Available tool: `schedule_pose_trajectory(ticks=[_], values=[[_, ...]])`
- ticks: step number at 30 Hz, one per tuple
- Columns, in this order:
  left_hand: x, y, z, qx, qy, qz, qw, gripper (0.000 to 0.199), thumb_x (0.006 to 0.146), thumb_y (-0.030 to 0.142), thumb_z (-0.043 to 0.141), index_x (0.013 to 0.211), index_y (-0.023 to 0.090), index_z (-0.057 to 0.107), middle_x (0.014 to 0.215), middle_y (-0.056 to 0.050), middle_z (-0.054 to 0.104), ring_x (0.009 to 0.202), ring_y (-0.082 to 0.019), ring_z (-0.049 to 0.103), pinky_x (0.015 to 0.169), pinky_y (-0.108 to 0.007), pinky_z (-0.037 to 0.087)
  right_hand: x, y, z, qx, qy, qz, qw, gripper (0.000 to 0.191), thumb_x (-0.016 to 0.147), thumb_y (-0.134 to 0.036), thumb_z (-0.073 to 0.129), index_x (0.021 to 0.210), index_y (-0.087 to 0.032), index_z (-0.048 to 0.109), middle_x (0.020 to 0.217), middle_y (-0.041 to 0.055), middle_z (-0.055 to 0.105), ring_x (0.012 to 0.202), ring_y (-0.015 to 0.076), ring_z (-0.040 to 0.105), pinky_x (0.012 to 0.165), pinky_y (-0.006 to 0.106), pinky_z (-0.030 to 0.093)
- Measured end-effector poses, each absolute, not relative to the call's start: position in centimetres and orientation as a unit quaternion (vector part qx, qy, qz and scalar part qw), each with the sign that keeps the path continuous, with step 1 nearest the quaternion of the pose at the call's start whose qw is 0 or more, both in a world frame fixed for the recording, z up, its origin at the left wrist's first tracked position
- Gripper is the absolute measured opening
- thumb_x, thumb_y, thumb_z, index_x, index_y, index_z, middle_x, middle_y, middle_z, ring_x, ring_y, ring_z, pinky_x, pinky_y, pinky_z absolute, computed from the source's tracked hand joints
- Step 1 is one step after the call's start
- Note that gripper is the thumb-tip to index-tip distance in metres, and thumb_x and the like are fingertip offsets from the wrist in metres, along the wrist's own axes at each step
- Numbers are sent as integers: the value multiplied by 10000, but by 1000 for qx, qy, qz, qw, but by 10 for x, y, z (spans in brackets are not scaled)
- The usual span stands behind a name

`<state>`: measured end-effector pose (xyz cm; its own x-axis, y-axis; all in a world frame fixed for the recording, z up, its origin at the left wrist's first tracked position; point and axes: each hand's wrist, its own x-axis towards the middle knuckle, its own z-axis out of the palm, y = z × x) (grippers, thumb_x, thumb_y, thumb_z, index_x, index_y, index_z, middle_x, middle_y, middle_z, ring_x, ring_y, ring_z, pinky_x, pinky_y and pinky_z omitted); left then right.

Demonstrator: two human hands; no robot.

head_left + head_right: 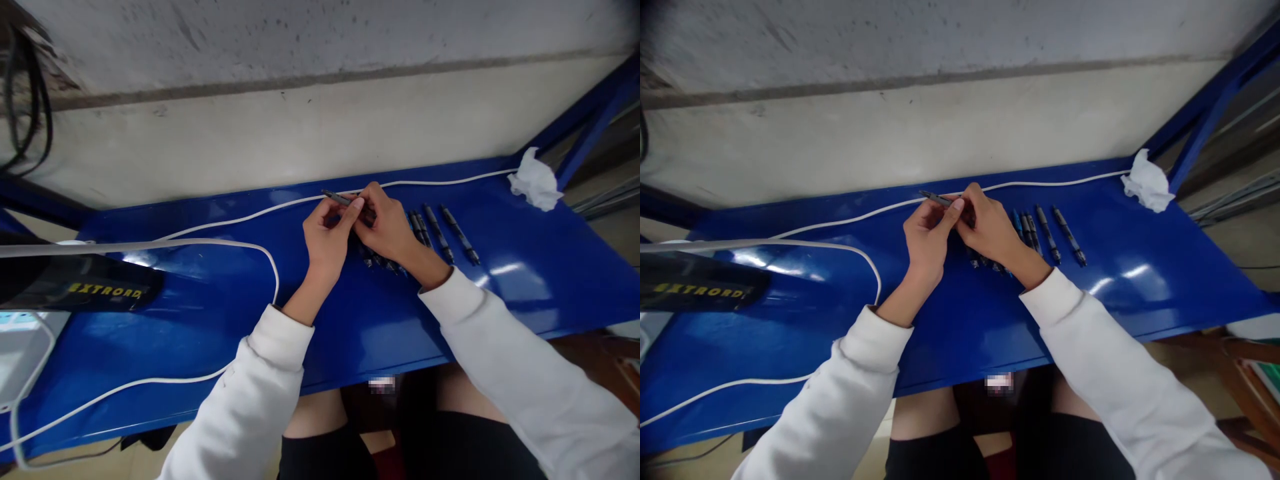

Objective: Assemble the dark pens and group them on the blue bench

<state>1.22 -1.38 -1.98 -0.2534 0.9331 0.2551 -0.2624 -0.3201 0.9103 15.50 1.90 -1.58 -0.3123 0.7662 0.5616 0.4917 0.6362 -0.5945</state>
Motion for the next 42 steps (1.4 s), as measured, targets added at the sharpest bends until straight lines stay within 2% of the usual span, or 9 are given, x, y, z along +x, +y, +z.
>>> schedule_pose_trajectory(ticks=[8,13,21,25,32,37,42], values=[[13,-14,-18,412,391,688,452,221,936,434,971,985,242,874,961,-26,827,923,-191,773,920,-330,632,155,17,-13,-402,-776,197,444,339,1064,-569,771,1152,-311,569,919,48,778,757,277,731,707,439,618],[13,-15,-16,409,396,688,450,205,945,414,963,984,235,870,946,-20,824,901,-181,763,892,-315,620,157,17,-11,-408,-778,191,437,302,1066,-533,754,1130,-302,572,884,30,731,738,258,705,715,440,608],[15,-14,-17,380,383,696,473,254,950,463,956,993,237,848,988,-32,834,961,-205,789,951,-352,629,156,15,-6,-416,-771,164,454,390,1031,-642,784,1075,-301,601,865,15,682,722,222,631,690,396,556],[14,-14,-16,376,380,697,477,261,952,466,954,991,234,840,980,-31,827,961,-205,784,948,-347,625,154,14,-3,-412,-776,140,456,396,1060,-667,729,1022,-291,610,849,19,695,734,221,632,704,385,547],[14,-14,-15,364,389,699,478,263,980,470,934,965,230,827,930,-12,790,936,-192,755,899,-333,594,154,13,-4,-416,-774,167,448,329,1085,-613,736,1083,-289,676,938,61,749,811,270,705,780,441,579],[14,-14,-14,345,388,700,490,289,960,493,955,984,233,831,929,-10,788,963,-201,758,915,-347,605,155,16,-7,-412,-774,161,454,348,1032,-584,820,1102,-289,650,940,47,708,801,250,662,747,414,559],[13,-14,-12,344,403,691,491,282,979,495,937,974,239,820,936,-7,784,1000,-208,759,939,-357,599,155,14,-4,-410,-777,141,457,311,1051,-580,795,1043,-290,682,921,41,708,781,244,652,750,417,566]])
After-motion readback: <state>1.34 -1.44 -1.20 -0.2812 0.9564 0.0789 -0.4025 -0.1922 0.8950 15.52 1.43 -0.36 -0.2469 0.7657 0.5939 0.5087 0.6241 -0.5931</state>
